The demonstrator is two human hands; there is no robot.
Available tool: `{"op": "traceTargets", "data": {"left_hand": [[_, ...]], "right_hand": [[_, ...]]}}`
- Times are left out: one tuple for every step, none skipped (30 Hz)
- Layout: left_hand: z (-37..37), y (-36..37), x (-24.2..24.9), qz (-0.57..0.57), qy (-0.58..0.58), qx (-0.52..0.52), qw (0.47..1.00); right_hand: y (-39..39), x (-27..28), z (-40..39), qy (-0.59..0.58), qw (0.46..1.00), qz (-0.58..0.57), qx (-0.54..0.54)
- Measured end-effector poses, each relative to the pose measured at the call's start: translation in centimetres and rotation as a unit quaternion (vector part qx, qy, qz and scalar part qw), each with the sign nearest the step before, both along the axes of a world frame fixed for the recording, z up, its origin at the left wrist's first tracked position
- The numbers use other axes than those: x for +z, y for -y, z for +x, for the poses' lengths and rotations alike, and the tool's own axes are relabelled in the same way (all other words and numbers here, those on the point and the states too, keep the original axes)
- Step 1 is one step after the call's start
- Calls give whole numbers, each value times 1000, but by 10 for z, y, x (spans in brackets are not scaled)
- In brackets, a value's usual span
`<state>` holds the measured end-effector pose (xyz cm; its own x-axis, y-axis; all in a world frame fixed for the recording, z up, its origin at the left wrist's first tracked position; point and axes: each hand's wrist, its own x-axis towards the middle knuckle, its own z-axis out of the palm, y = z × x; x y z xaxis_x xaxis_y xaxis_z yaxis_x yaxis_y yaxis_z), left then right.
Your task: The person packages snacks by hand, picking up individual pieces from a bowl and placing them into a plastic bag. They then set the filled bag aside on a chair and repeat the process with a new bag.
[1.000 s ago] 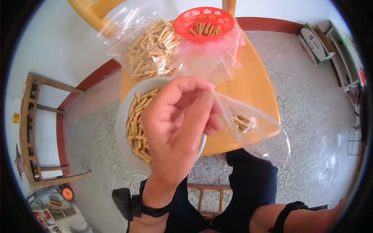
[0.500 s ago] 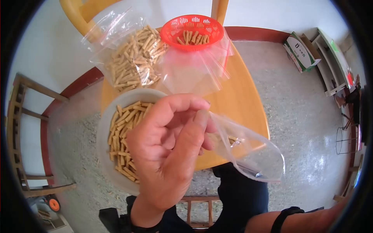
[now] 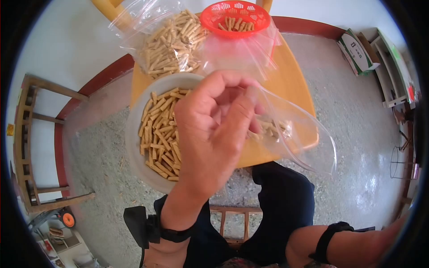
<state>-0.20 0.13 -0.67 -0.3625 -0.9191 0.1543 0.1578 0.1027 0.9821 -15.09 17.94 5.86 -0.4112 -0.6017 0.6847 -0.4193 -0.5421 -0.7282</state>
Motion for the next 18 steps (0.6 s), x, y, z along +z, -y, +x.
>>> {"op": "traceTargets", "data": {"left_hand": [[0,-2,0,5,-3,-3,1000],[0,-2,1,12,-5,8,1000],[-1,-2,2,17,-8,14,1000],[-1,-2,3,19,-4,20,1000],[-1,-3,4,15,9,27,999],[-3,-5,4,26,0,31,999],[-2,-5,5,34,-9,32,999],[-1,-6,4,28,-7,32,999],[-1,-5,2,19,-7,30,999],[0,-5,1,18,-8,37,999],[-1,-4,1,16,-7,38,999],[-2,-5,2,16,-10,30,999],[-1,-5,4,17,-9,26,999],[-2,-5,4,11,-4,32,999],[-2,-5,4,5,-17,22,1000],[-3,-6,3,9,-4,32,999],[-4,-7,2,13,8,41,999],[-6,-8,2,12,12,47,999]], "right_hand": [[1,5,0,8,1000,-19,-2],[1,13,0,20,999,-42,-3],[3,19,1,33,997,-64,-8],[2,24,0,46,995,-88,-10],[3,28,2,64,991,-113,-11],[5,32,3,85,987,-136,-11],[10,33,6,116,980,-162,-17],[16,35,11,151,969,-193,-27],[24,37,15,203,947,-246,-48],[39,36,20,290,871,-385,-97],[63,28,21,331,677,-637,-166],[45,31,16,296,873,-387,-27],[26,31,15,230,964,-83,103],[28,30,17,246,961,-102,77],[25,14,6,183,962,-129,154],[44,23,-8,151,913,-169,339],[49,20,7,176,886,-183,387],[57,19,10,88,875,-210,426]]}}
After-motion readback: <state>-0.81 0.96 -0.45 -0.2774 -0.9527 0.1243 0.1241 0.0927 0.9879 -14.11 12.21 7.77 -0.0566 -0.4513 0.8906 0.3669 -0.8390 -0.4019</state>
